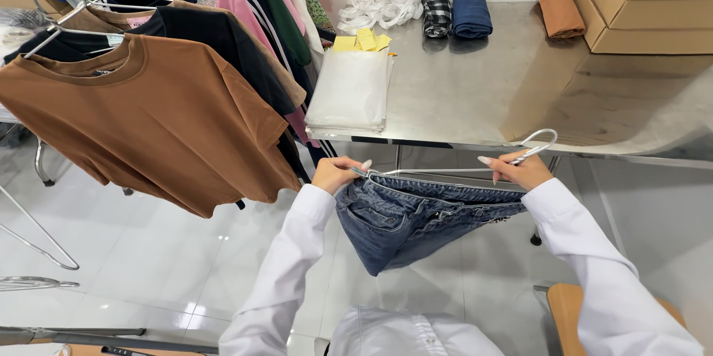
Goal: The person picks up folded garments from a metal table, unfolds them, places them on metal hangers, and hangs them on a clothing rack. The items handled include a beige t-shirt, a black graphic t-shirt, a brown t-shirt, and a pair of denim shorts.
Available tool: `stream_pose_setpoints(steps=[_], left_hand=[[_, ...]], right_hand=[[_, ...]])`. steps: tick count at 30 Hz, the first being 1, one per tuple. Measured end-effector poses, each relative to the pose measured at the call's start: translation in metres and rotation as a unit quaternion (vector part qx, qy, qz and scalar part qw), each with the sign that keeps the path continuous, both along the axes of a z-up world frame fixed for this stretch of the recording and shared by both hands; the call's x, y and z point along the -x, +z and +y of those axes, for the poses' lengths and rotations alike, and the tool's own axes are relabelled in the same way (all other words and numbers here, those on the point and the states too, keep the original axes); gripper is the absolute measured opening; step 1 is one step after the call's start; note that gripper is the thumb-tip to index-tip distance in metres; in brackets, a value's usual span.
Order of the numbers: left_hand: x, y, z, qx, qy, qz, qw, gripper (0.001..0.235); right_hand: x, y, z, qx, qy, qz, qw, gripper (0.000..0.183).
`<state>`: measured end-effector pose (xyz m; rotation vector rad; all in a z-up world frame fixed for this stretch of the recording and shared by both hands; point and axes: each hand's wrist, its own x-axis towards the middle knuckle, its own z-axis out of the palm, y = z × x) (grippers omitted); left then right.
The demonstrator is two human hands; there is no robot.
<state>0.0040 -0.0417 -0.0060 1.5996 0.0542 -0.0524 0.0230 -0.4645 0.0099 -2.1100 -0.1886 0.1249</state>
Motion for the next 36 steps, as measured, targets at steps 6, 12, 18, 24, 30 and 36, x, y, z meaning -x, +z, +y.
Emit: stream_pose_setpoints(steps=[6, 12, 18, 24, 30, 36], left_hand=[[-0.017, -0.022, 0.022, 0.05, -0.187, 0.071, 0.979, 0.011], [-0.078, -0.064, 0.0, -0.11, -0.306, 0.013, 0.946, 0.011], [-0.094, -0.057, 0.009, -0.475, -0.246, -0.035, 0.844, 0.015], [-0.054, 0.029, 0.04, -0.19, -0.315, 0.13, 0.921, 0.029], [-0.038, 0.016, -0.015, -0.351, -0.267, -0.054, 0.896, 0.034], [-0.021, -0.005, -0.102, -0.371, -0.237, -0.145, 0.886, 0.028]], right_hand=[[-0.008, 0.011, 0.016, -0.001, -0.044, -0.033, 0.998, 0.05], [-0.007, 0.023, 0.045, 0.001, -0.036, -0.043, 0.998, 0.053], [-0.003, 0.013, 0.053, 0.027, -0.061, -0.022, 0.998, 0.058], [-0.008, 0.004, 0.027, 0.049, -0.1, -0.01, 0.994, 0.063], [0.0, -0.004, 0.04, 0.073, -0.101, 0.0, 0.992, 0.064], [0.0, 0.003, 0.066, 0.083, -0.078, 0.0, 0.993, 0.063]])
